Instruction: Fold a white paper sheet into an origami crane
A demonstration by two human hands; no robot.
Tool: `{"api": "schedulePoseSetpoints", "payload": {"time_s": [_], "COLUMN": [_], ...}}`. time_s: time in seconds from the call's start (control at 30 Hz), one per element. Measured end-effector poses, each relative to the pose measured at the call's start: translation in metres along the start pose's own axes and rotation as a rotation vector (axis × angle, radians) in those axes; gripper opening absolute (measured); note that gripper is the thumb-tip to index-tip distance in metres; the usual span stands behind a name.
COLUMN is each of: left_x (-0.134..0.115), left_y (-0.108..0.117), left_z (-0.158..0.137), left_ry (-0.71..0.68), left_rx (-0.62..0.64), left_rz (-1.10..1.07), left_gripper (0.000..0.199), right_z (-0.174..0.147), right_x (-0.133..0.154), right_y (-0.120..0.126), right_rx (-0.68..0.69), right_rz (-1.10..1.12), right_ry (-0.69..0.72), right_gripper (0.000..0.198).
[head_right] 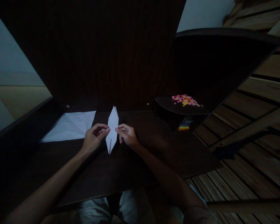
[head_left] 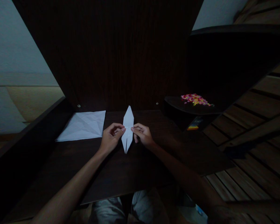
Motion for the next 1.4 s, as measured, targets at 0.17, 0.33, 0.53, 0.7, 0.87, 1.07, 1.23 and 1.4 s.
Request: {"api": "schedulePoseSetpoints", "payload": {"time_s": [0.17,0.33,0.53,0.7,0.87,1.07,1.23,1.4], "left_x": [-0.007,-0.009,-0.007,-0.009,-0.012,-0.009,-0.002,-0.003], "left_y": [0.001,0.000,-0.005,-0.007,-0.004,-0.004,-0.004,-0.004], "left_z": [-0.005,-0.006,-0.009,-0.010,-0.009,-0.006,-0.002,-0.003], "left_ry": [-0.081,-0.087,-0.110,-0.077,-0.035,-0.045,0.019,0.054], "left_rx": [-0.045,-0.053,0.001,0.109,0.199,0.143,0.101,0.120], "left_rz": [0.089,0.137,0.169,0.072,-0.028,-0.002,-0.103,-0.078], "left_gripper": [0.019,0.020,0.033,0.040,0.032,0.023,0.040,0.045], "right_z": [-0.001,-0.001,0.001,0.002,0.003,0.003,0.002,0.001], "right_x": [0.001,0.003,0.000,-0.001,0.001,0.001,0.001,-0.001], "right_y": [-0.002,-0.003,0.000,0.002,0.010,0.012,0.007,0.006], "right_rx": [-0.001,0.005,-0.005,-0.021,-0.134,-0.154,-0.113,-0.094], "right_rz": [0.026,0.037,0.058,0.067,0.034,-0.005,-0.009,-0.013], "right_ry": [0.001,0.008,0.028,0.002,0.032,0.055,0.061,0.066], "right_gripper": [0.037,0.038,0.035,0.037,0.036,0.047,0.057,0.062]}}
Point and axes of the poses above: each hand's wrist, its own z-axis towards the middle knuckle, its own y-axis out of the back of the hand, x = y × z, the point moved 5 cm from there along z, towards the middle knuckle, and after that the axes turned 14 degrees about y, right-handed, at the moved point
